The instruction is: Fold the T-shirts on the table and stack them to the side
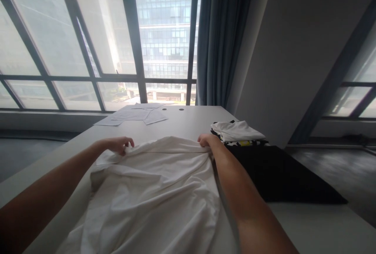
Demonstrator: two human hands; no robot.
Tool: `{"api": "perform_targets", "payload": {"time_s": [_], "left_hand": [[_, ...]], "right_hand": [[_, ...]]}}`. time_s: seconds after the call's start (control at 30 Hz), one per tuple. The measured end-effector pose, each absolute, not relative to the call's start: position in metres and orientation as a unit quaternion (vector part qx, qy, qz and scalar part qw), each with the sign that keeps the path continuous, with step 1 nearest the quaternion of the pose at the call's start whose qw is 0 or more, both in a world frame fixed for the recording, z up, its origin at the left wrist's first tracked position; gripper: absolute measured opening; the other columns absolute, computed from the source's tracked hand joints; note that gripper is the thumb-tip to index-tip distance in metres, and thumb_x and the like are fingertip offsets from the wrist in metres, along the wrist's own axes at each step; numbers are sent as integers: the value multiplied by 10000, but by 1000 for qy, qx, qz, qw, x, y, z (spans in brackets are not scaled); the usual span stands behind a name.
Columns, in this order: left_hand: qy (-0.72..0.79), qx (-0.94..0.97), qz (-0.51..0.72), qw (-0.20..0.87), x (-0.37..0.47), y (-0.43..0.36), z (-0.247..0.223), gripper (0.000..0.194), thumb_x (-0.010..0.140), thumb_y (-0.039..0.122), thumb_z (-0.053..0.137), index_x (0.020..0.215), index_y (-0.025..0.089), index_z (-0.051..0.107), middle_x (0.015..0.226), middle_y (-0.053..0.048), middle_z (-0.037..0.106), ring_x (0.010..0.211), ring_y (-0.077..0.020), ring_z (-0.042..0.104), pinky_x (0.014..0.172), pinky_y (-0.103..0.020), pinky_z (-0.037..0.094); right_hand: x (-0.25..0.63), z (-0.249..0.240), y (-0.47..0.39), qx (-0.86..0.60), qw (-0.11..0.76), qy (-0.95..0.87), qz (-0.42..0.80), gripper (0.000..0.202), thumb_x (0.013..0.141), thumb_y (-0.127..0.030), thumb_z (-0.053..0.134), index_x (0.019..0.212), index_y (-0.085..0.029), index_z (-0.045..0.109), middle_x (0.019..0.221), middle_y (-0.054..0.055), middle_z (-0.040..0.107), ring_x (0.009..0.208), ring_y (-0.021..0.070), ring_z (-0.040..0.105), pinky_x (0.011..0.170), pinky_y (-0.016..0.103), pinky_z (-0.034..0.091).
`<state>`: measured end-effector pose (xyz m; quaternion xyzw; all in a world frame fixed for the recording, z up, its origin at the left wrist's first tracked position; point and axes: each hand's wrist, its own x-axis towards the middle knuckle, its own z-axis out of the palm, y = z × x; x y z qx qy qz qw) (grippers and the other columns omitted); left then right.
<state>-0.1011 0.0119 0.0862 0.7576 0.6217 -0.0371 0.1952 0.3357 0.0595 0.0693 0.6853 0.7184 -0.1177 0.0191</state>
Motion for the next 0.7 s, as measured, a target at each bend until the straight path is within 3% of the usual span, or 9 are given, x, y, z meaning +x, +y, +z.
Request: {"api": "perform_targets", "payload": {"time_s": [0.13, 0.27, 0.37, 0.47, 0.53, 0.6, 0.7], "left_hand": [[649, 743, -64, 148, -113, 8, 96, 470, 475, 149, 674, 940, 188, 735, 955, -43, 717, 833, -231, 645, 679, -254, 500], [667, 713, -94, 197, -125, 10, 114, 255, 455, 144, 715, 706, 187, 728, 704, -6, 683, 734, -220, 631, 653, -265, 498], [681, 682, -100, 245, -132, 21, 131, 204, 454, 150, 746, 654, 185, 728, 622, -1, 645, 664, -203, 617, 605, -263, 495], [707, 682, -38, 184, -131, 41, 150, 164, 520, 188, 762, 684, 177, 748, 612, -15, 650, 659, -212, 629, 601, -273, 508], [727, 679, 59, 84, -123, 57, 159, 180, 634, 232, 736, 793, 153, 769, 675, -45, 694, 734, -228, 656, 685, -298, 530], [733, 664, 149, -5, -109, 72, 163, 322, 805, 281, 625, 1053, 110, 739, 877, -97, 747, 915, -241, 664, 838, -326, 515], [728, 653, 204, -40, -85, 87, 151, 604, 946, 334, 482, 1477, 63, 389, 1343, -187, 605, 1208, -252, 568, 1002, -354, 435]], "right_hand": [[347, 101, 56, 654, 81, 728, -190, 268, 576, -80, 719, 830, -154, 756, 798, 35, 712, 762, 200, 655, 676, 270, 493], [369, 135, 56, 635, 101, 720, -262, 257, 547, -77, 722, 786, -170, 752, 744, 10, 688, 708, 173, 630, 634, 244, 470], [384, 155, 57, 641, 105, 697, -303, 260, 545, -93, 726, 793, -169, 743, 717, 11, 677, 671, 178, 629, 606, 250, 474], [386, 170, 63, 653, 74, 709, -256, 260, 583, -123, 725, 840, -166, 727, 763, 26, 687, 714, 208, 652, 618, 265, 492], [380, 174, 71, 686, 19, 711, -154, 264, 657, -162, 707, 921, -159, 717, 866, 61, 706, 820, 246, 670, 687, 293, 511], [370, 169, 80, 718, -78, 692, -11, 332, 771, -214, 655, 1097, -155, 677, 1058, 115, 699, 1010, 283, 650, 835, 342, 505], [352, 150, 91, 717, -175, 662, 130, 547, 901, -285, 561, 1416, -133, 454, 1426, 192, 507, 1351, 304, 432, 1099, 455, 337]]}}
